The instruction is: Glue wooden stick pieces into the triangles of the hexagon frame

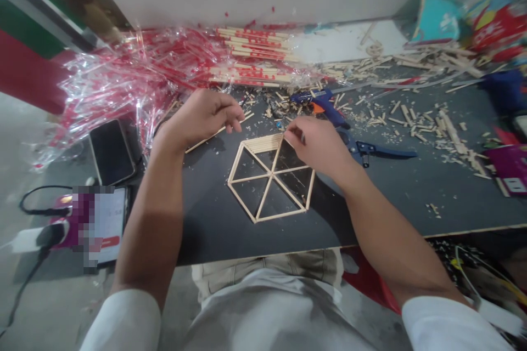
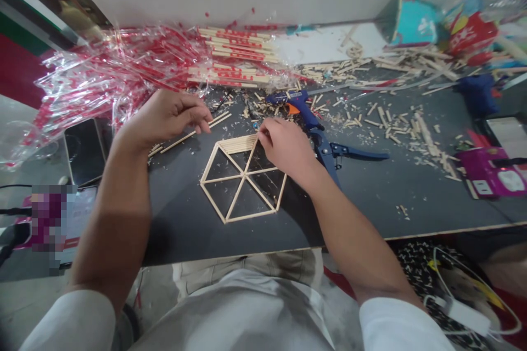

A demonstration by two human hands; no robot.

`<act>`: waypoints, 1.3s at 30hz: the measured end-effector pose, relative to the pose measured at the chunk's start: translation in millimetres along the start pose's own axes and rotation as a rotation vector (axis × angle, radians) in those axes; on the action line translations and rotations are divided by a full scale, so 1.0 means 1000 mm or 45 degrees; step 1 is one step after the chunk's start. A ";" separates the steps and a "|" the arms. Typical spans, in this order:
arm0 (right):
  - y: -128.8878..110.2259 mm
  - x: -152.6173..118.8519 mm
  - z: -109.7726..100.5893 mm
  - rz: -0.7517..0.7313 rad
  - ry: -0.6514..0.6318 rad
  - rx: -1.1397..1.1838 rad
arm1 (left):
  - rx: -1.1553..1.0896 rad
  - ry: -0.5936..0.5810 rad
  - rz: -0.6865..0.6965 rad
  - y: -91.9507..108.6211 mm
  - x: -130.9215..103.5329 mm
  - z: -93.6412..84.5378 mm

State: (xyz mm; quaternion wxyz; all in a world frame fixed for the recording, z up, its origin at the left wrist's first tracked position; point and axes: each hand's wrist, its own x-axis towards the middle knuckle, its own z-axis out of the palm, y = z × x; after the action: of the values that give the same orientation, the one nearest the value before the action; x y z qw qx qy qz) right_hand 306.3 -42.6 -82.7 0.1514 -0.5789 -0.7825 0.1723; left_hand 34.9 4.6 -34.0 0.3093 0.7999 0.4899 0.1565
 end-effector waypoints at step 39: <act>-0.006 0.002 -0.006 0.127 -0.058 0.197 | -0.146 0.392 -0.285 -0.020 -0.053 0.088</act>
State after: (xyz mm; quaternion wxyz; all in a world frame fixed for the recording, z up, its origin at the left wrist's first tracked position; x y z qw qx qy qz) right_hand 303.2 -41.4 -74.0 0.1688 -0.5998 -0.7402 0.2527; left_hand 44.9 -65.0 -110.7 0.2912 0.6881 0.6076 0.2694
